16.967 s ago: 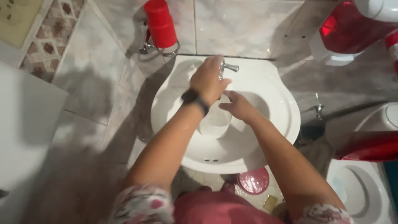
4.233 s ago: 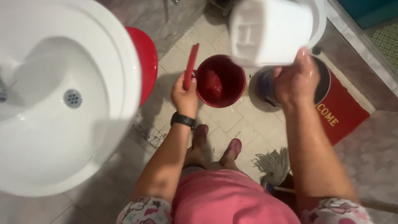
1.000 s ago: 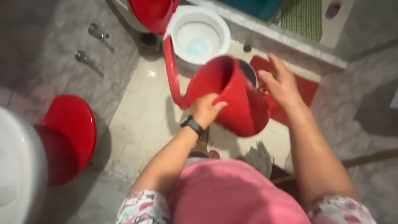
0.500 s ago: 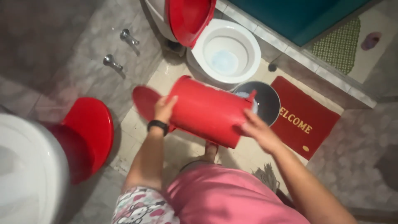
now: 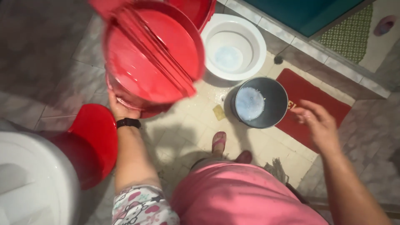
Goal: Cleaning a red container and a bathroom sink using water
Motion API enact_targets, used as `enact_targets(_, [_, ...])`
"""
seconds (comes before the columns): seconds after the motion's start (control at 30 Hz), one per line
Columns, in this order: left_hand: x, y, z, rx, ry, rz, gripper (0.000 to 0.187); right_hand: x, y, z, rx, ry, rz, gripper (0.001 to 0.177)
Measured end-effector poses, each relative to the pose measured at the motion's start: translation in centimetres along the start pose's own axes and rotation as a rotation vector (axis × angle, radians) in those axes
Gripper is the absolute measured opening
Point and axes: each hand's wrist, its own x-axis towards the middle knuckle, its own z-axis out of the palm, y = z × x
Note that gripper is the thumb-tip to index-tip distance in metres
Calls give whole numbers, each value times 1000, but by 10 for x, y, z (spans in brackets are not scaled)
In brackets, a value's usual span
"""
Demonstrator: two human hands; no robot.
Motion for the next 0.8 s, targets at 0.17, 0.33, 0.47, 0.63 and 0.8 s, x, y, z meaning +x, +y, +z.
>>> enact_targets(0.17, [6, -17, -20, -71, -24, 113, 61, -27, 72, -59, -88, 155, 180, 40])
enact_targets(0.33, [-3, -51, -8, -184, -46, 119, 51, -62, 154, -125, -299, 199, 333, 46])
enact_targets(0.47, [-51, -85, 85, -309, 11, 37, 60, -99, 233, -180, -359, 189, 480, 51])
enact_targets(0.63, [-51, -152, 94, -359, 174, 169, 59, -147, 335, -258, -217, 224, 578, 53])
enact_targets(0.8, [-78, -227, 162, -553, 89, 59, 57, -165, 380, -329, -339, 156, 652, 46])
